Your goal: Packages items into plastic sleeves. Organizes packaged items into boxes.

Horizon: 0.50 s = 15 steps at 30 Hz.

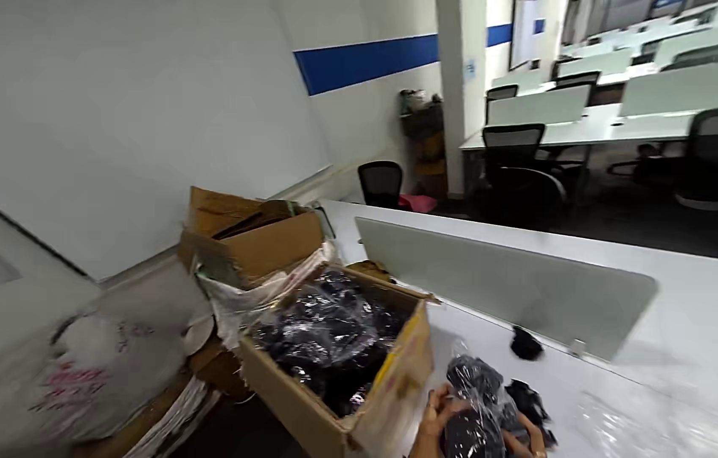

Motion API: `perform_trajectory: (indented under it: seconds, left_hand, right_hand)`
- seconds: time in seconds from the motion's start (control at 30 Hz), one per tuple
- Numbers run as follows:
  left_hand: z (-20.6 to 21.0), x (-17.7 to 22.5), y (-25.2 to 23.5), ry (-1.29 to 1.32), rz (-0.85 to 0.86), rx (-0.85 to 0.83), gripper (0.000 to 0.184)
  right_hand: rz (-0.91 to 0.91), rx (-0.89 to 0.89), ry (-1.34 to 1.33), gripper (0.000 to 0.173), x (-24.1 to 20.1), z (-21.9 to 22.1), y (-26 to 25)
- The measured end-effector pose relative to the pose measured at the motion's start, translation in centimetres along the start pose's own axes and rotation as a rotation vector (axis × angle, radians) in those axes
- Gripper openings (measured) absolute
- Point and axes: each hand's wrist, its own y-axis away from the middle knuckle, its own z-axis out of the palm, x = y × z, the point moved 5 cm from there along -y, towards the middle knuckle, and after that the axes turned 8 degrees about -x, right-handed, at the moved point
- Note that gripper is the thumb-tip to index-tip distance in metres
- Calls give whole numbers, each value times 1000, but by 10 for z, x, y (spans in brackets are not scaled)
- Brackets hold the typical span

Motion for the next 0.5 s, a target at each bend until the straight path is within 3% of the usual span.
perform_trajectory:
  seconds: [0.1, 0.27, 0.33, 0.4, 0.5]
  left_hand:
    - [-95, 40, -29, -149, 115, 82, 96]
    - [-218, 80, -57, -456, -17, 209, 94]
    - [-252, 76, -62, -557, -124, 237, 101]
    - [-269, 53, -58, -674, -300, 183, 111]
    - [-245, 3, -39, -732, -616, -175, 105]
  right_hand:
    - [-164, -103, -56, 113, -17, 39, -109]
    - [-210, -244, -62, 133, -20, 94, -246]
    - [-130, -308, -11, 139, -6, 112, -282]
    - [11, -436, 219, 131, 17, 120, -301]
    - [485, -776, 815, 109, 52, 123, -298]
